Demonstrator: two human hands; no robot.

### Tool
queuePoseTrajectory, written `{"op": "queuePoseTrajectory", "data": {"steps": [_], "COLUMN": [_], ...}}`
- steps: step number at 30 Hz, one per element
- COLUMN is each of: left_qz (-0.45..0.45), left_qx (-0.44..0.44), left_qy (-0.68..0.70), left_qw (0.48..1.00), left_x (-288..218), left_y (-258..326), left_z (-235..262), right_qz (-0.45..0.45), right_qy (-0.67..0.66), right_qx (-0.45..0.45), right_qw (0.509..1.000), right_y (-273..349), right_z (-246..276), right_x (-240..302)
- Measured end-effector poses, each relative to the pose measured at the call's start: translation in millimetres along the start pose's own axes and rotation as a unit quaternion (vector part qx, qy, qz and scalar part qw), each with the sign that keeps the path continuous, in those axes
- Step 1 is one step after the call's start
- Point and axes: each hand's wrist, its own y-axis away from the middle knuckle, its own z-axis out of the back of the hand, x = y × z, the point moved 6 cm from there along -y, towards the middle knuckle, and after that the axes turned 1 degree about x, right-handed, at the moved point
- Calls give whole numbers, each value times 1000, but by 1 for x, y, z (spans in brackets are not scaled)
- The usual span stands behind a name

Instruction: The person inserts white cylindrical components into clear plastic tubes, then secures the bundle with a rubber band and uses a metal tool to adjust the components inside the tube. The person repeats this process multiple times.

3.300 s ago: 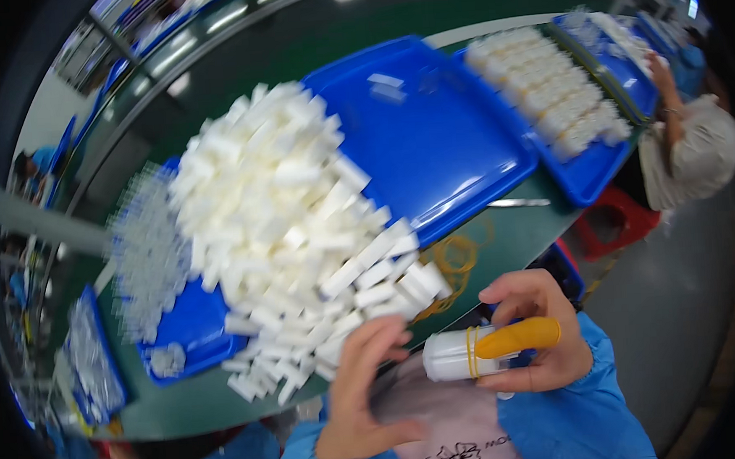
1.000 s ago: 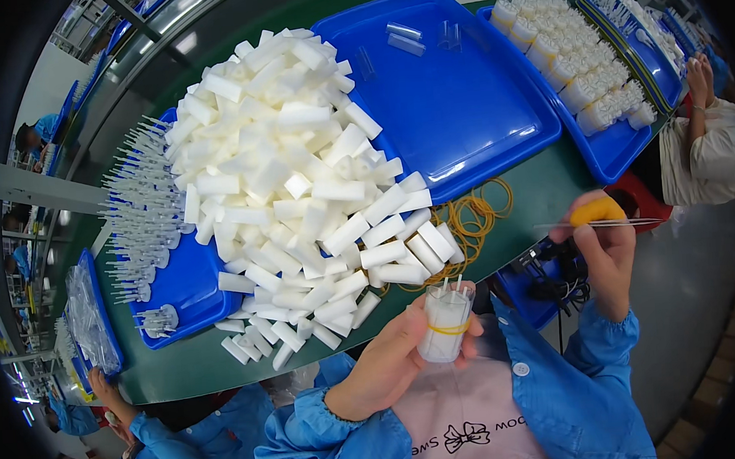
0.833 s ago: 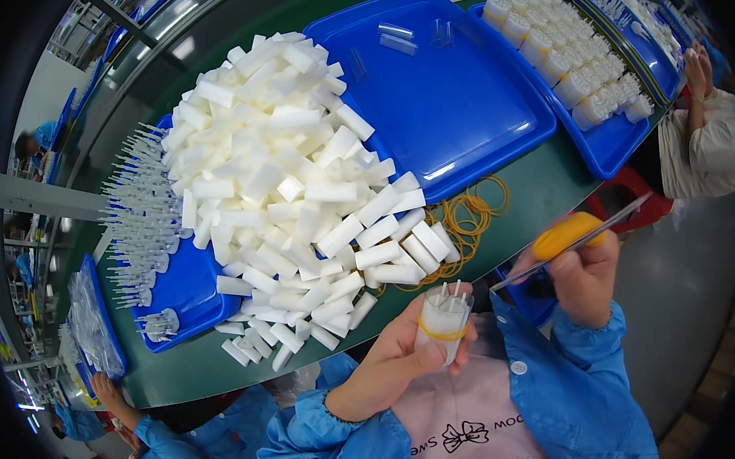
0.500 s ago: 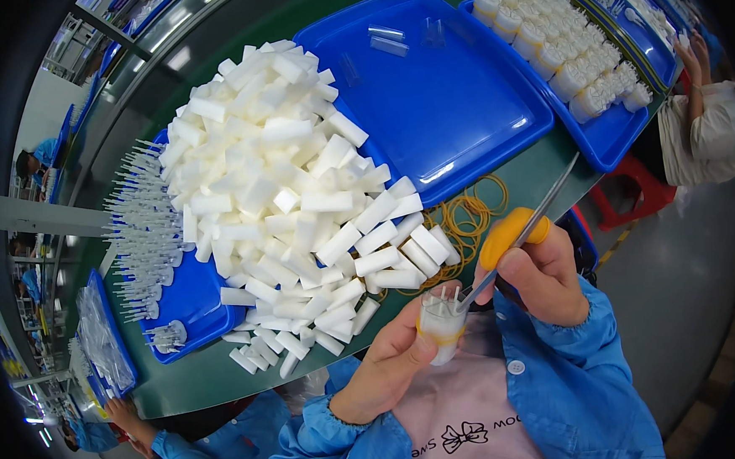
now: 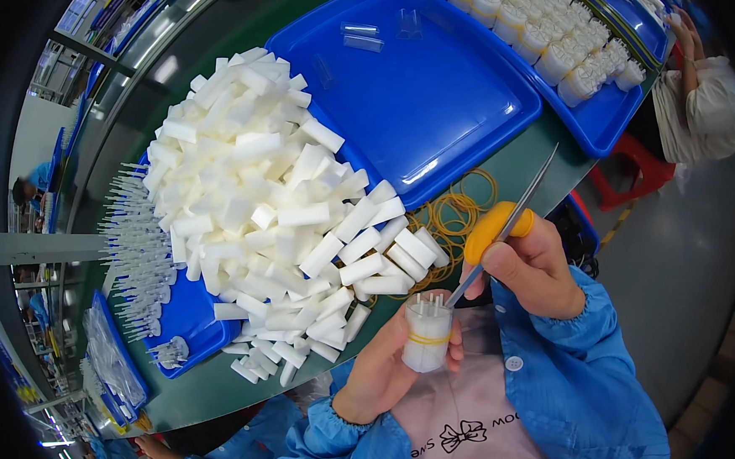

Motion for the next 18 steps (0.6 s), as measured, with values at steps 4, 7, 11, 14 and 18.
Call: {"op": "queuePoseTrajectory", "data": {"steps": [4, 7, 11, 14, 18], "left_qz": [18, 32, 35, 30, 9], "left_qx": [-23, -28, -20, -23, 16], "left_qy": [6, -6, -14, 15, 61], "left_qw": [1000, 999, 999, 999, 998], "left_x": [3, 5, 2, 2, 2], "left_y": [0, -1, -3, -4, -3], "left_z": [3, 5, -3, -6, -6], "right_qz": [-3, 1, -2, 2, 9], "right_qy": [-16, -3, -1, 4, 8], "right_qx": [-5, 9, 10, 13, 14], "right_qw": [1000, 1000, 1000, 1000, 1000], "right_y": [2, 1, 2, 3, 3], "right_z": [0, -1, -2, -1, -2], "right_x": [2, 1, -1, -1, 0]}}
